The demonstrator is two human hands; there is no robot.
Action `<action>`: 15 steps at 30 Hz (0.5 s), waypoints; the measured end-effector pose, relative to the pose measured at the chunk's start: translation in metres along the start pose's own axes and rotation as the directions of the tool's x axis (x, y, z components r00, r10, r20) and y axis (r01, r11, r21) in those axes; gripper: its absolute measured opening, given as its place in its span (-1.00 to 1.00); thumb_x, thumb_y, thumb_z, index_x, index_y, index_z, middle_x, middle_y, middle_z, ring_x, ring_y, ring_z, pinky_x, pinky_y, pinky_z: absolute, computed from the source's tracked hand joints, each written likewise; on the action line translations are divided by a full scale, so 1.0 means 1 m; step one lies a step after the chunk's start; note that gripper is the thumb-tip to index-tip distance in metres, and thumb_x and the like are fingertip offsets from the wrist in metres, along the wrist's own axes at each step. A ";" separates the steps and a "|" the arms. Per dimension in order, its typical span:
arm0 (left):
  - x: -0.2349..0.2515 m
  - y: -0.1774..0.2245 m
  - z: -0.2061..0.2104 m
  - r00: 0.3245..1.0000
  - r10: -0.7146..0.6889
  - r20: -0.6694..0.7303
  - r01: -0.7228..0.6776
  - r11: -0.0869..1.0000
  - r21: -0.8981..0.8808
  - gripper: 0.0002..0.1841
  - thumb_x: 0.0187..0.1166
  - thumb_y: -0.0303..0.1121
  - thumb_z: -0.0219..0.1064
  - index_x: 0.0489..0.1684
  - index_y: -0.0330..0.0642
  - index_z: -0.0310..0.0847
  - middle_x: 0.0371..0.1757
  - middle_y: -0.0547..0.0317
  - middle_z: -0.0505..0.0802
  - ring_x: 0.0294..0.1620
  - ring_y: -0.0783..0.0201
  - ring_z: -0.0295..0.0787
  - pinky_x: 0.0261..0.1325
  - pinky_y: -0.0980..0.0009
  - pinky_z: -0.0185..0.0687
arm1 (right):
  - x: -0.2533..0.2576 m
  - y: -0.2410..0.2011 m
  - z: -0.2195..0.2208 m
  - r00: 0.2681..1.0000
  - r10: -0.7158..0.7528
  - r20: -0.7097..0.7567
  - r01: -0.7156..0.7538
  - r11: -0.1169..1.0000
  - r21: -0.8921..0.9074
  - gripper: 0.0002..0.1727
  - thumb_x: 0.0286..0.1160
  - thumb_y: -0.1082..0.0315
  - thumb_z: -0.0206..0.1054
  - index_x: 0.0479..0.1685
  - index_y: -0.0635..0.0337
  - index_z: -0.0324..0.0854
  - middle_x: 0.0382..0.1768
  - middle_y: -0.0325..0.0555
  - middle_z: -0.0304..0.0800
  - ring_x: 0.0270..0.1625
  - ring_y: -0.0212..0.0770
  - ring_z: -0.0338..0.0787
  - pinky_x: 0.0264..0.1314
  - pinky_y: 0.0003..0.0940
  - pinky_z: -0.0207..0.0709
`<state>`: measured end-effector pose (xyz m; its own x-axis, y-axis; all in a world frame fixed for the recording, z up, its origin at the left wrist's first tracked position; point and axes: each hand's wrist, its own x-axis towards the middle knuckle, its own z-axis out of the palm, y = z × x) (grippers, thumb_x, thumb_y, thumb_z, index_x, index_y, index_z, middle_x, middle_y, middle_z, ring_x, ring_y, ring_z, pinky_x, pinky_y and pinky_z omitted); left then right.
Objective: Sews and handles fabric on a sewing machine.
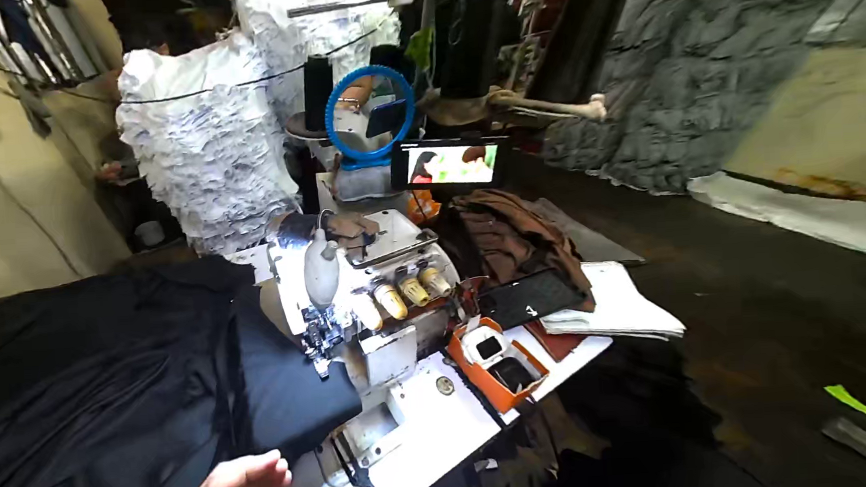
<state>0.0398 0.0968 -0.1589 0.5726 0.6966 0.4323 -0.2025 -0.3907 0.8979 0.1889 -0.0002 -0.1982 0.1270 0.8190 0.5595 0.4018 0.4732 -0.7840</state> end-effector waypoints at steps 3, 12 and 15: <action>-0.005 -0.002 0.003 0.980 -0.008 0.197 0.005 1.000 0.014 -0.65 0.75 -0.42 0.16 0.35 -0.47 0.58 0.31 0.05 0.81 0.38 0.35 0.71 0.54 0.27 0.57 | 0.012 -0.023 -0.017 0.959 0.253 -0.125 -0.207 0.931 0.299 -0.87 0.45 0.65 0.32 -0.09 0.52 0.61 -0.21 -0.04 0.78 -0.19 -0.47 0.75 -0.02 -0.54 0.66; -0.002 0.006 0.018 0.984 0.028 0.176 -0.070 0.969 0.235 -0.78 0.57 -0.56 0.35 0.05 -0.56 0.71 -0.02 -0.13 0.84 0.13 0.37 0.75 0.34 0.46 0.62 | 0.013 -0.017 -0.029 0.897 0.436 -0.069 -0.353 0.802 0.481 -0.87 0.50 0.66 0.26 -0.06 0.38 0.55 -0.27 -0.27 0.74 -0.26 -0.57 0.70 -0.08 -0.58 0.63; 0.005 0.009 0.021 0.975 0.084 0.206 -0.136 0.958 0.252 -0.85 0.64 -0.54 0.30 -0.16 -0.51 0.75 -0.17 -0.13 0.82 0.03 0.32 0.72 0.26 0.47 0.57 | 0.009 -0.016 -0.033 0.936 0.346 -0.056 -0.279 0.833 0.478 -0.82 0.59 0.52 0.28 0.04 0.44 0.54 -0.14 -0.21 0.76 -0.13 -0.56 0.72 0.00 -0.55 0.63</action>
<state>0.0575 0.0844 -0.1502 0.7052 0.5220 0.4798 -0.0719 -0.6206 0.7809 0.2140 -0.0113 -0.1722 0.3092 0.9127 0.2674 -0.1343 0.3202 -0.9378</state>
